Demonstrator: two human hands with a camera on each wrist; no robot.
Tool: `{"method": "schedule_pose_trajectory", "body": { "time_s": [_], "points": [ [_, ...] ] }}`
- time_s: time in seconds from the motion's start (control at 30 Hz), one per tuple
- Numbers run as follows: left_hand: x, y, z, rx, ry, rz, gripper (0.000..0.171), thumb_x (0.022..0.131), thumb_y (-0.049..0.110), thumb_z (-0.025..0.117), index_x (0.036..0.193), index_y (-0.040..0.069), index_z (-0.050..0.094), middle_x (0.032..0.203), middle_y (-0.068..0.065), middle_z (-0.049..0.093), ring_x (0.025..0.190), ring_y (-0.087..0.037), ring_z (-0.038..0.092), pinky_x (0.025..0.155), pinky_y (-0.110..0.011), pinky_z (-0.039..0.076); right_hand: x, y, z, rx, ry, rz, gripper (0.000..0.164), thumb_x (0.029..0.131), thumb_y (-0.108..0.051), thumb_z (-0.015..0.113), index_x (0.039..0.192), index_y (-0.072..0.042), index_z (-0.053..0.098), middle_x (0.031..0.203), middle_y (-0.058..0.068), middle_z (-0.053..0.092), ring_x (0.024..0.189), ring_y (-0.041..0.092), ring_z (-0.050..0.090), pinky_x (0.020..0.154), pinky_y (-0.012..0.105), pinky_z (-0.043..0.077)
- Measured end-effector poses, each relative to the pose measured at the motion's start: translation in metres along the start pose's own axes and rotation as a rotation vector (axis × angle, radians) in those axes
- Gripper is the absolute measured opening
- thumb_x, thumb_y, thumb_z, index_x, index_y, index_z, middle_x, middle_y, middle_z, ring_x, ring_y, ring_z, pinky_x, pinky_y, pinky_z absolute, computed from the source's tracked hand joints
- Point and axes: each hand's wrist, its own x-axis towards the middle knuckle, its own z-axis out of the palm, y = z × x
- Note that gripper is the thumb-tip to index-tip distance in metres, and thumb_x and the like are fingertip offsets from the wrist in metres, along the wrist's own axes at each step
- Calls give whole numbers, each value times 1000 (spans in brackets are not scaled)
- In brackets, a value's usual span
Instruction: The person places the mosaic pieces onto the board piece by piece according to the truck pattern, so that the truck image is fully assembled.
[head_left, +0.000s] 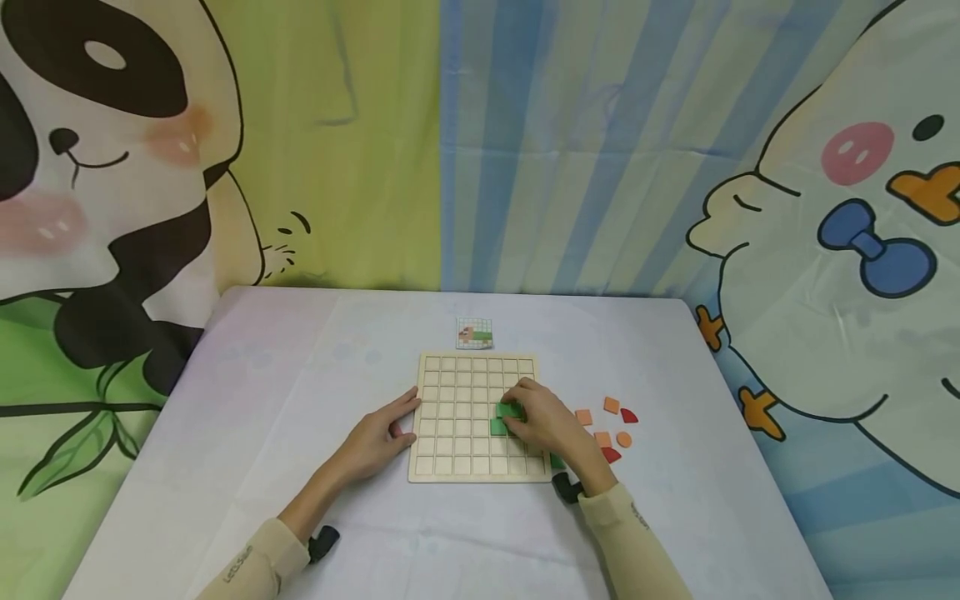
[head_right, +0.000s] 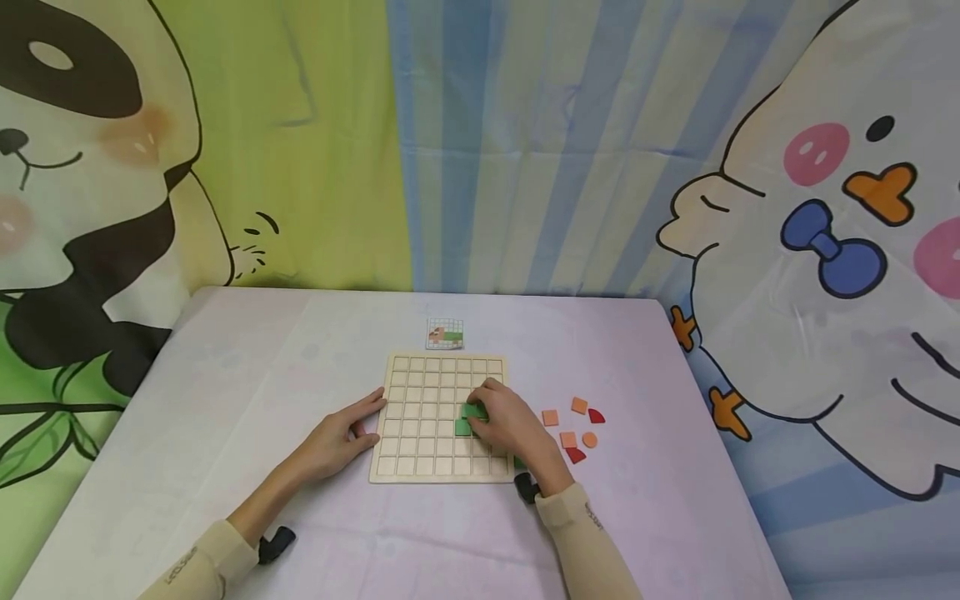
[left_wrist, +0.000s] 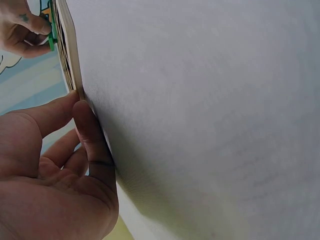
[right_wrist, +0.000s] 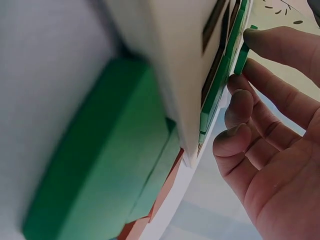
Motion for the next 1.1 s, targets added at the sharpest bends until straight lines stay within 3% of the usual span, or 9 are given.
{"method": "schedule_pose_trajectory", "body": {
  "time_s": [1.1],
  "points": [
    [0, -2, 2, 7, -1, 5, 68, 96, 8, 76, 158, 7, 49, 174, -1, 36, 74, -6, 49, 71, -23, 41, 7, 1, 2, 0, -39, -57, 27, 96, -21, 79, 120, -10, 76, 114, 4, 68, 92, 13, 62, 84, 32, 56]
  ]
}}
